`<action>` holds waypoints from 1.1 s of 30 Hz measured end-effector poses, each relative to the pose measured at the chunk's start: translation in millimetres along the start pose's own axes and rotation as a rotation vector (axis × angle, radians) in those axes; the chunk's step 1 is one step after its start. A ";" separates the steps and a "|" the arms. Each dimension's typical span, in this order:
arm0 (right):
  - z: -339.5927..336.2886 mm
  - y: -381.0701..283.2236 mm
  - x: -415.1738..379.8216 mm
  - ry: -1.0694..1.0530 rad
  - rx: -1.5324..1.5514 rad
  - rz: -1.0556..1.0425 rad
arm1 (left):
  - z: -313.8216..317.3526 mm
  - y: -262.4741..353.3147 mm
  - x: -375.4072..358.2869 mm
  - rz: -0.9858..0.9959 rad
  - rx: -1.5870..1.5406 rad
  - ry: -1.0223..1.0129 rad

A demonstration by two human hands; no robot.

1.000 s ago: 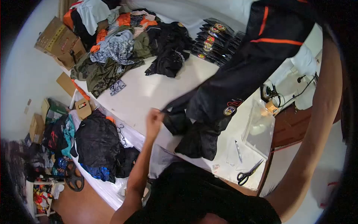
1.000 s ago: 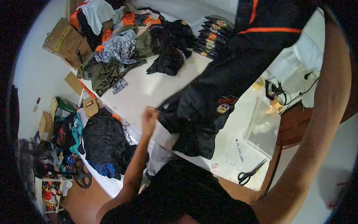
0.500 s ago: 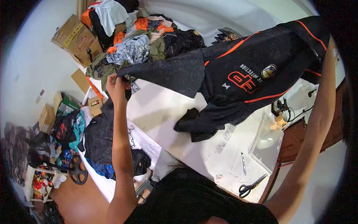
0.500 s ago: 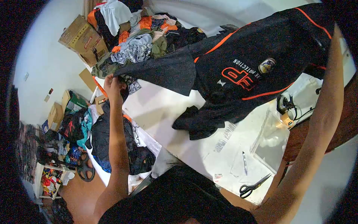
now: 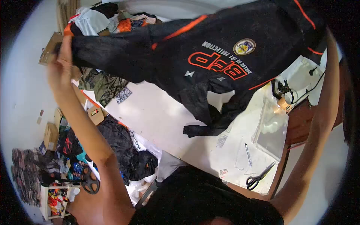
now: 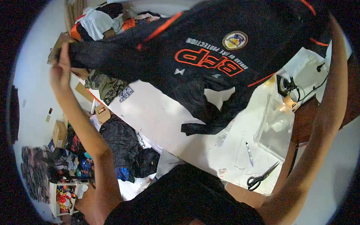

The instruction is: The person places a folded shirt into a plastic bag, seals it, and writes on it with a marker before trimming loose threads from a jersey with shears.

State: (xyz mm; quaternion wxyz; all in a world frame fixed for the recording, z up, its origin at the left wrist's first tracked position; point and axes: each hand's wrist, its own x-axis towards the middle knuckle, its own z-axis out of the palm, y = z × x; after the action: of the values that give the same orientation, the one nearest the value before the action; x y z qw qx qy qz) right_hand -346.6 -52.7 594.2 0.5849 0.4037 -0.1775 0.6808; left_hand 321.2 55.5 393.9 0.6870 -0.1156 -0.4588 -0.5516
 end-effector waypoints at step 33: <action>-88.9 128.5 -112.2 -0.199 0.942 1.193 | 93.0 36.3 157.2 0.287 1.235 0.015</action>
State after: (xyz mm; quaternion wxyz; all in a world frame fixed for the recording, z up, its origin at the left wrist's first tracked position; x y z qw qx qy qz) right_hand -498.8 -95.1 484.5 -0.1341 0.5056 -0.1082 0.8454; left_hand 301.2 28.1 577.0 0.6973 0.2458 -0.6675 -0.0884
